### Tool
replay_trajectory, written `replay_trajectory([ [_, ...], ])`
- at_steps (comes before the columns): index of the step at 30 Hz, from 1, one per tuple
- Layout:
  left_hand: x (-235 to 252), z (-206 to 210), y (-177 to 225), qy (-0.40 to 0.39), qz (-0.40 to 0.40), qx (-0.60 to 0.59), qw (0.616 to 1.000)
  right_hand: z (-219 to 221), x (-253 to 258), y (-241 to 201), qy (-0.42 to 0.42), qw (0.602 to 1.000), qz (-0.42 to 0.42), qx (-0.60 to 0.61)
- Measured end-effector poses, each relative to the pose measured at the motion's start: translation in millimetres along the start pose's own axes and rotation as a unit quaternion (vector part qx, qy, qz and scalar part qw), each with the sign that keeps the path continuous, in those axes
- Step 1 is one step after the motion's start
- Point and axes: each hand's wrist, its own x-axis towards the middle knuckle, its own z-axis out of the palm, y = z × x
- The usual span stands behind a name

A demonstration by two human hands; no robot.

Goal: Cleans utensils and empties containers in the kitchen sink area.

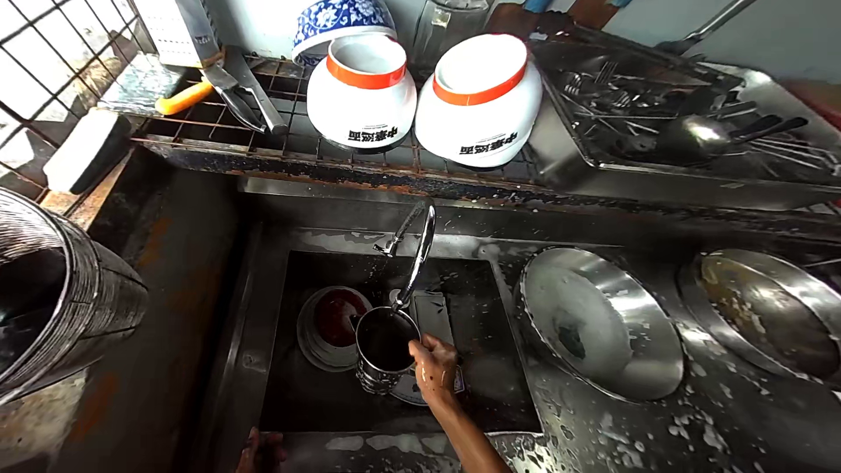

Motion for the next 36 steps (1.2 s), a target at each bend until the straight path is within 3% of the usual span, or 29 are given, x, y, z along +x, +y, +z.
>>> replay_trajectory([
  [5,2.3,7.5,12.7,-0.011,0.031,-0.002,0.999,-8.6,24.7,-12.2,0.022,0.989,0.089,0.113],
  [9,25.2,26.5,4.6,-0.008,-0.003,-0.007,1.0,7.4,5.1,-20.2,0.008,0.999,-0.025,0.043],
  [10,31.4,33.8,4.5,-0.005,-0.014,-0.007,1.0,3.8,5.2,-16.4,0.016,0.998,-0.032,0.05],
  [14,39.2,65.6,9.4,-0.036,0.018,-0.016,0.999,-12.3,31.8,-20.8,0.079,0.986,0.069,0.13],
  [19,74.1,109.0,11.3,-0.068,0.035,0.022,0.997,1.1,4.1,-28.4,0.022,0.999,-0.024,0.031],
  [24,123.9,203.4,79.1,-0.124,0.215,0.055,0.967,-62.3,0.3,-21.3,0.08,0.981,0.105,0.139],
  [27,150.2,274.5,114.2,-0.198,0.218,0.119,0.948,-118.0,-24.7,-26.3,0.129,0.971,0.104,0.17],
  [29,169.3,306.4,123.1,-0.202,0.216,0.159,0.942,-159.6,-40.9,-29.0,0.177,0.961,0.111,0.181],
  [30,186.2,321.7,116.8,-0.194,0.261,0.165,0.931,-182.5,-48.3,-30.7,0.199,0.955,0.117,0.186],
  [32,235.9,358.2,79.0,-0.1,0.479,0.13,0.862,-230.0,-62.5,-33.5,0.226,0.945,0.119,0.205],
  [34,188.4,352.8,112.1,-0.148,0.321,0.276,0.894,-275.2,-77.7,-30.8,0.238,0.941,0.112,0.214],
  [36,170.0,362.9,115.6,-0.104,0.262,0.239,0.929,-322.8,-94.7,-21.1,0.252,0.946,0.092,0.183],
])
